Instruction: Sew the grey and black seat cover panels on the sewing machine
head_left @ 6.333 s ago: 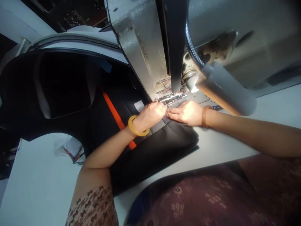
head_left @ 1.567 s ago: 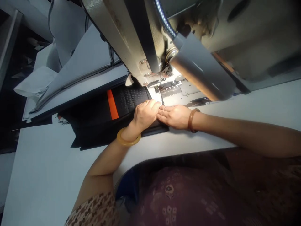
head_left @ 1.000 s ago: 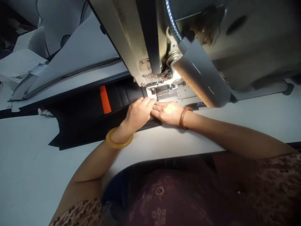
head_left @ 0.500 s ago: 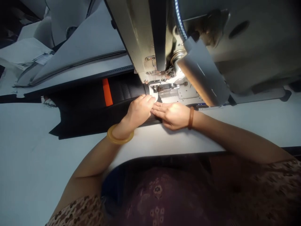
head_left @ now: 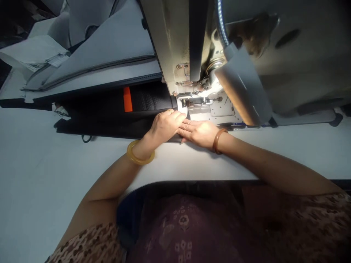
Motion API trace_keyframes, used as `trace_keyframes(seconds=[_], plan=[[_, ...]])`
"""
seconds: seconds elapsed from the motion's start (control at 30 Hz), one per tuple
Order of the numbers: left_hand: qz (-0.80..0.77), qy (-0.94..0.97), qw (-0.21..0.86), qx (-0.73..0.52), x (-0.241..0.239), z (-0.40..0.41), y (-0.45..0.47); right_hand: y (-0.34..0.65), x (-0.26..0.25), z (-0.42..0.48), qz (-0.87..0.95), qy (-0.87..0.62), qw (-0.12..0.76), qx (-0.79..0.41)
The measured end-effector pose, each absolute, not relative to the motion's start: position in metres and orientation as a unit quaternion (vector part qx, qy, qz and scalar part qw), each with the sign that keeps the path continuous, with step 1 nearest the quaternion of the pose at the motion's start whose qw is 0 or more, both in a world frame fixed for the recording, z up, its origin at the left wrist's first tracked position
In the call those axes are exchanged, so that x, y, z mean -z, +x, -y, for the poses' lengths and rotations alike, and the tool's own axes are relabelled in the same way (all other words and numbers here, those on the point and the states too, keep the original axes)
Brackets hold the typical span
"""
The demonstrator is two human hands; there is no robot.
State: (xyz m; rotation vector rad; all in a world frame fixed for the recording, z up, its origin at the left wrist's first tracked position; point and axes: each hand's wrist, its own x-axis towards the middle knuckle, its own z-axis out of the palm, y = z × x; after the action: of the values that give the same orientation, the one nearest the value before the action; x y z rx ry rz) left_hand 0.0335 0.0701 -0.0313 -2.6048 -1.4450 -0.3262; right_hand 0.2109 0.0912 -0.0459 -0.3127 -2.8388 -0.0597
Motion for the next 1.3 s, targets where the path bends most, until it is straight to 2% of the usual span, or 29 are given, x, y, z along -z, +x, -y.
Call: trace_keyframes(seconds=[0.17,0.33,0.57,0.77,1.0,1.1,1.3], plan=[[0.467,-0.871,0.099,0.116,0.032,-0.078,0.032,0.210,0.046,-0.094,0.980,-0.127,0.154,0.020],[0.475,-0.872,0.077,0.095,0.031,-0.082,0.030,0.209,0.050,-0.096,0.975,-0.153,0.161,0.016],[0.472,-0.864,0.084,0.156,0.032,-0.076,0.028,0.213,0.048,-0.091,0.988,-0.112,0.103,0.024],[0.417,-0.888,0.125,0.147,0.035,-0.080,0.029,0.206,0.044,-0.087,0.988,-0.126,0.085,0.025],[0.418,-0.895,0.089,0.127,0.030,-0.086,0.026,0.197,0.038,-0.093,0.984,-0.167,0.065,-0.003],[0.425,-0.890,0.074,0.150,0.031,-0.086,0.024,0.196,0.040,-0.092,0.983,-0.168,0.079,0.007],[0.391,-0.892,0.067,0.217,0.036,-0.082,0.021,0.200,0.046,-0.072,0.974,-0.139,0.150,0.099]])
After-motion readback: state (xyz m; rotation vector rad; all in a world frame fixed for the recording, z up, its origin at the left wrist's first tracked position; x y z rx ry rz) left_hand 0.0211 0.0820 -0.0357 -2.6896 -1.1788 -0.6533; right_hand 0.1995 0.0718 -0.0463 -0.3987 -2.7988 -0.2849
